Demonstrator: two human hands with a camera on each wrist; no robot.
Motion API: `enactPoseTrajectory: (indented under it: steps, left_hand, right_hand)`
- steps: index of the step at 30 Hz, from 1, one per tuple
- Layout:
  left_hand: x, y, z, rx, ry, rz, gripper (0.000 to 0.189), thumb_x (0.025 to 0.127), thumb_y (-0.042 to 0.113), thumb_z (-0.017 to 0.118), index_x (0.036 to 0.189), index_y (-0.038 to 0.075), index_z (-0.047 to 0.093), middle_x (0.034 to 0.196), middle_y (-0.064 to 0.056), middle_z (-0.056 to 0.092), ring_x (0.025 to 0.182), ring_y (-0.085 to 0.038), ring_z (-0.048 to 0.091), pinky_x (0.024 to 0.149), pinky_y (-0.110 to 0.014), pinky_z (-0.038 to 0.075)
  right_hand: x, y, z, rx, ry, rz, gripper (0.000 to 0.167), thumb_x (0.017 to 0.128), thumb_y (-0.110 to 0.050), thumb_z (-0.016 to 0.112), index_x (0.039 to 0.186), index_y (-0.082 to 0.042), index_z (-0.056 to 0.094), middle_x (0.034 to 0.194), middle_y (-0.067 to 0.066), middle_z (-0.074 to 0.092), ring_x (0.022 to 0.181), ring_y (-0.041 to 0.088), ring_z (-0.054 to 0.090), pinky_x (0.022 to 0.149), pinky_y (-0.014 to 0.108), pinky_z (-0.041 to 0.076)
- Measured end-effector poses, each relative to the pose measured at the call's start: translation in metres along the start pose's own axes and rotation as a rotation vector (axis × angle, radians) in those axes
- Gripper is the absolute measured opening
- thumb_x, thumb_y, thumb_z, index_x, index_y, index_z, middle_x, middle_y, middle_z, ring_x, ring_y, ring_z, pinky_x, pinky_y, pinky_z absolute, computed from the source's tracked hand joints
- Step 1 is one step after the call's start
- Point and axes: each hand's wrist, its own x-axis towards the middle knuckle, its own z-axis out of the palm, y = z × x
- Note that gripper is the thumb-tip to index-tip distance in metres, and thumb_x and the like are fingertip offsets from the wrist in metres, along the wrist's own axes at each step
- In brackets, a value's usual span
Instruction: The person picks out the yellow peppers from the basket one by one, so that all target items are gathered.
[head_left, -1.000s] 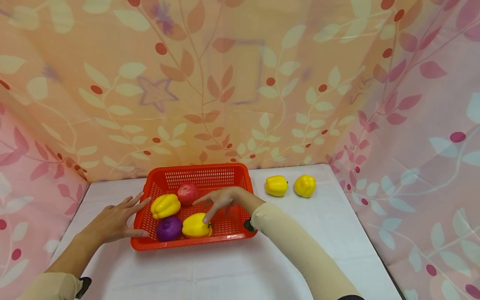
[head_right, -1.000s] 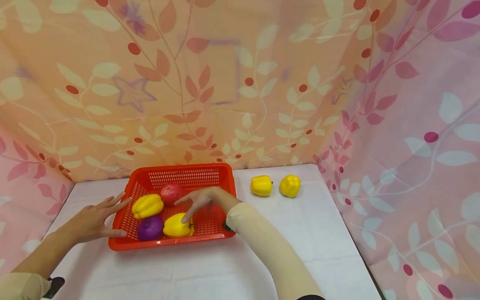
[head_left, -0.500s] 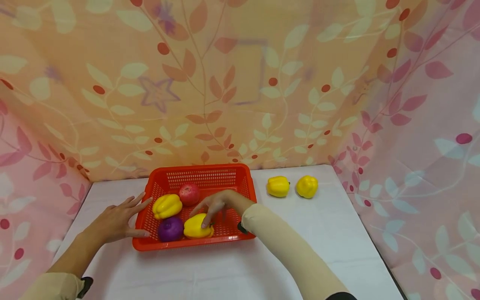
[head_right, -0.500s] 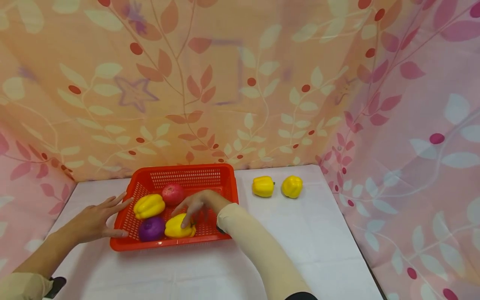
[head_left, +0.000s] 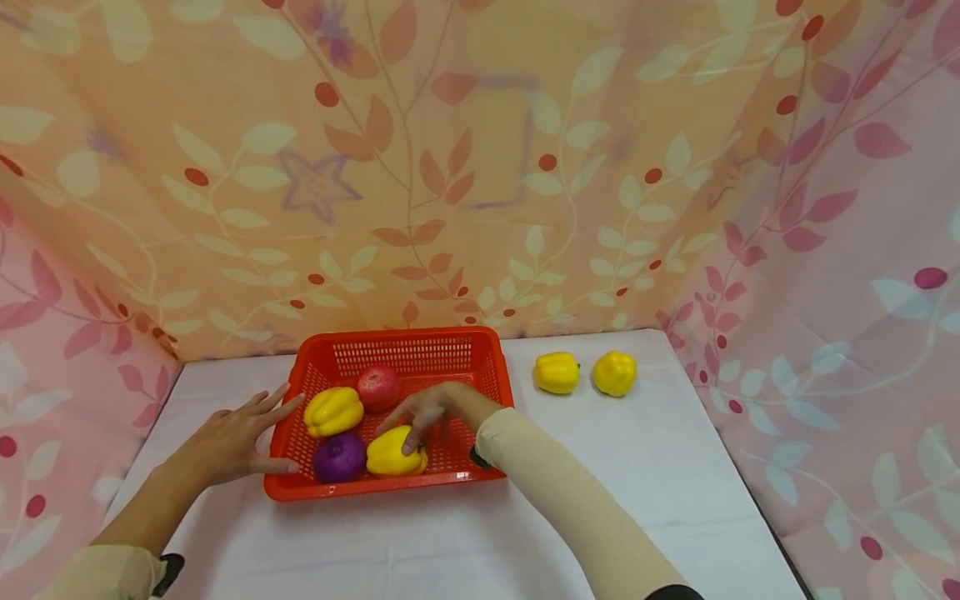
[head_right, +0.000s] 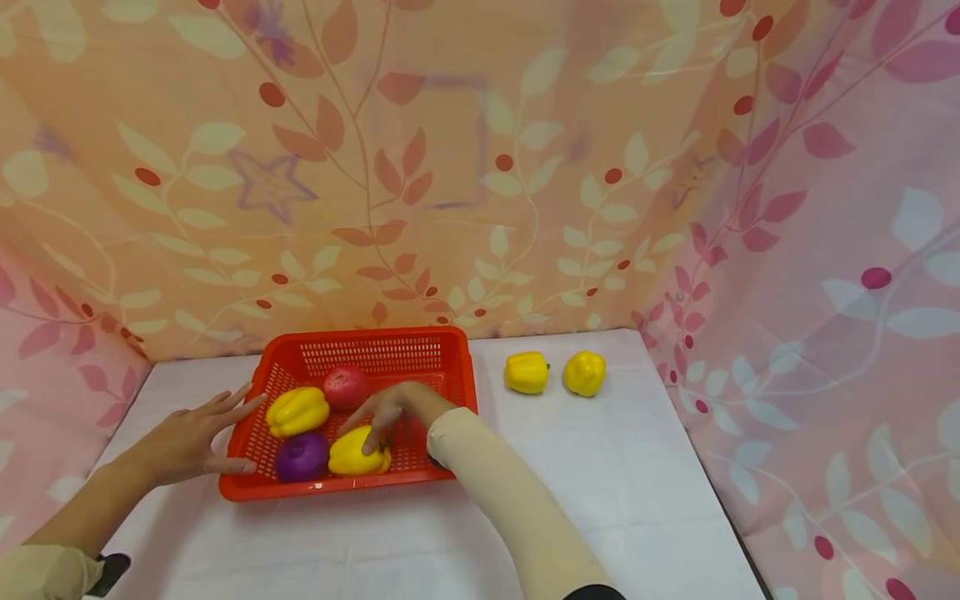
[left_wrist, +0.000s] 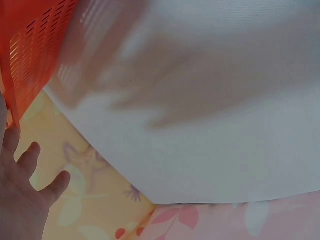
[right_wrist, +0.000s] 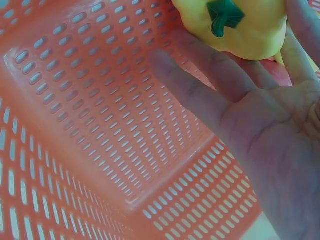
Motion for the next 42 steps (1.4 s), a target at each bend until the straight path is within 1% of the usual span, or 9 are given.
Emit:
enactPoseTrajectory:
  steps: [4, 10, 15, 19, 23, 28, 33, 38, 42]
  left_hand:
    - [0.0, 0.001, 0.0, -0.003, -0.006, -0.005, 0.107, 0.069, 0.073, 0.072, 0.154, 0.017, 0.039, 0.158, -0.021, 0.033, 0.136, -0.054, 0.034, 0.094, -0.075, 0.038]
    - [0.0, 0.0, 0.001, -0.002, -0.002, -0.004, 0.107, 0.069, 0.074, 0.072, 0.153, 0.016, 0.04, 0.158, -0.021, 0.033, 0.137, -0.053, 0.034, 0.094, -0.075, 0.037]
    - [-0.001, 0.0, 0.001, 0.006, 0.0, -0.002, 0.106, 0.07, 0.072, 0.073, 0.153, 0.016, 0.04, 0.158, -0.021, 0.033, 0.137, -0.053, 0.034, 0.094, -0.075, 0.038]
    - [-0.001, 0.001, 0.001, 0.007, -0.004, -0.008, 0.106, 0.069, 0.072, 0.073, 0.153, 0.016, 0.039, 0.157, -0.021, 0.033, 0.136, -0.053, 0.034, 0.094, -0.075, 0.037]
    - [-0.002, 0.002, 0.001, 0.005, -0.006, -0.013, 0.107, 0.069, 0.072, 0.073, 0.154, 0.016, 0.039, 0.157, -0.021, 0.033, 0.136, -0.054, 0.034, 0.094, -0.075, 0.037]
    - [-0.001, 0.003, -0.001, 0.012, 0.004, 0.005, 0.107, 0.07, 0.072, 0.073, 0.153, 0.015, 0.039, 0.157, -0.021, 0.033, 0.135, -0.053, 0.035, 0.094, -0.075, 0.038]
    - [-0.001, 0.002, -0.001, 0.007, -0.002, 0.007, 0.107, 0.07, 0.072, 0.073, 0.153, 0.015, 0.039, 0.157, -0.022, 0.033, 0.135, -0.054, 0.035, 0.093, -0.075, 0.038]
    - [-0.001, 0.002, 0.0, 0.011, -0.001, 0.006, 0.107, 0.07, 0.073, 0.073, 0.153, 0.015, 0.039, 0.157, -0.022, 0.033, 0.136, -0.053, 0.035, 0.093, -0.074, 0.038]
    - [-0.002, 0.002, -0.001, 0.014, -0.003, 0.006, 0.106, 0.07, 0.072, 0.073, 0.152, 0.014, 0.04, 0.157, -0.022, 0.033, 0.136, -0.053, 0.035, 0.094, -0.074, 0.038]
  right_hand:
    - [0.001, 0.002, -0.001, -0.007, -0.021, -0.034, 0.064, 0.093, -0.023, 0.07, 0.151, -0.03, 0.045, 0.151, 0.0, 0.043, 0.123, 0.015, 0.047, 0.1, 0.043, 0.05]
    - [0.001, 0.002, 0.0, -0.007, -0.026, -0.041, 0.064, 0.093, -0.023, 0.071, 0.151, -0.029, 0.044, 0.149, -0.001, 0.044, 0.12, 0.014, 0.049, 0.101, 0.04, 0.049]
    - [0.002, -0.003, 0.0, -0.08, -0.032, -0.111, 0.064, 0.093, -0.018, 0.07, 0.152, -0.02, 0.044, 0.148, -0.002, 0.046, 0.124, 0.01, 0.045, 0.107, 0.026, 0.039]
    - [-0.001, -0.008, 0.001, -0.122, -0.02, -0.123, 0.064, 0.092, -0.016, 0.07, 0.151, -0.017, 0.044, 0.149, 0.0, 0.047, 0.125, 0.01, 0.044, 0.108, 0.022, 0.036]
    - [-0.008, -0.01, 0.001, -0.193, 0.035, -0.146, 0.065, 0.092, -0.019, 0.072, 0.151, -0.018, 0.045, 0.151, 0.0, 0.045, 0.124, 0.009, 0.043, 0.107, 0.021, 0.036]
    - [-0.03, -0.008, -0.002, -0.193, 0.09, -0.205, 0.065, 0.091, -0.017, 0.073, 0.15, -0.016, 0.046, 0.148, 0.0, 0.048, 0.116, 0.011, 0.047, 0.098, 0.02, 0.042]
    - [-0.061, -0.002, -0.008, -0.2, 0.126, -0.247, 0.064, 0.091, -0.016, 0.073, 0.149, -0.017, 0.048, 0.142, -0.001, 0.053, 0.114, 0.013, 0.049, 0.094, 0.023, 0.045]
    - [-0.098, 0.004, -0.017, -0.212, 0.17, -0.23, 0.064, 0.09, -0.018, 0.074, 0.149, -0.02, 0.048, 0.136, -0.005, 0.055, 0.114, 0.014, 0.049, 0.094, 0.028, 0.046]
    - [-0.127, 0.014, -0.025, -0.21, 0.207, -0.22, 0.065, 0.09, -0.017, 0.073, 0.15, -0.018, 0.047, 0.129, -0.001, 0.057, 0.111, 0.017, 0.049, 0.091, 0.03, 0.047]
